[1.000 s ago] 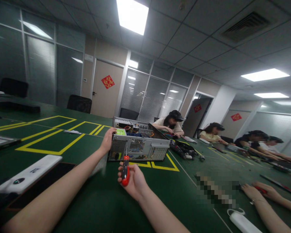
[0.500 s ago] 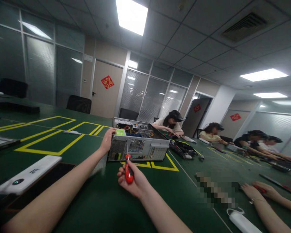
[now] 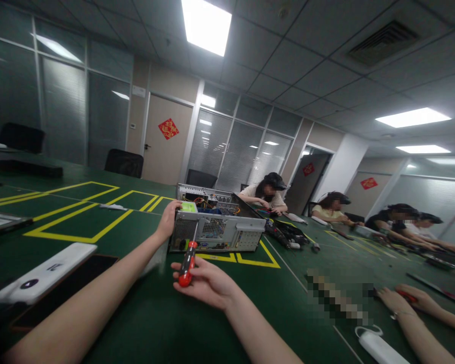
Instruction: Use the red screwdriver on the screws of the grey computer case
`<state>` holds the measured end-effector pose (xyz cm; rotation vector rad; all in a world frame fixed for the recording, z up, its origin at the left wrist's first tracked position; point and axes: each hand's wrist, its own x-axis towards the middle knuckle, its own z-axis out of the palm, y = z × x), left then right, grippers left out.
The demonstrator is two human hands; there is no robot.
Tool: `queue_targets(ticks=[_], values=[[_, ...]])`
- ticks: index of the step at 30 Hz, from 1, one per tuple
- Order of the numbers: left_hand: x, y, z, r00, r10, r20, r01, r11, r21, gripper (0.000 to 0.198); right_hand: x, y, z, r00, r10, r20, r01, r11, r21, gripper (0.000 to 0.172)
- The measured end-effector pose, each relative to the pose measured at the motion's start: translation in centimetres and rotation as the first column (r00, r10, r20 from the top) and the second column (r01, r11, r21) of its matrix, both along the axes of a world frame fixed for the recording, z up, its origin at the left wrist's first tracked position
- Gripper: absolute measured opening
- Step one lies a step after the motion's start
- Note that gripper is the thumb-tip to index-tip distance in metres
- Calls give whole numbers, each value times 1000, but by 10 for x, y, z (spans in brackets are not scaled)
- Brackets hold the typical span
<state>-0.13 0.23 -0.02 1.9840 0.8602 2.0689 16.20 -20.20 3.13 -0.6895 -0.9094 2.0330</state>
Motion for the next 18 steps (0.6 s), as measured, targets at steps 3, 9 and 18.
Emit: queue_targets(ticks=[3, 9, 18], values=[[0, 0, 1, 1000, -1, -6, 1, 1000, -5, 43, 2, 2, -2, 999, -32, 14, 32, 999, 24, 50], [0, 0, 0, 1000, -11, -2, 11, 1000, 16, 40, 5, 7, -7, 993, -98, -73, 91, 992, -87, 19], [0, 3, -2, 1000, 4, -3, -4, 1000, 29, 41, 4, 9, -14, 997, -74, -18, 71, 987, -143, 31]])
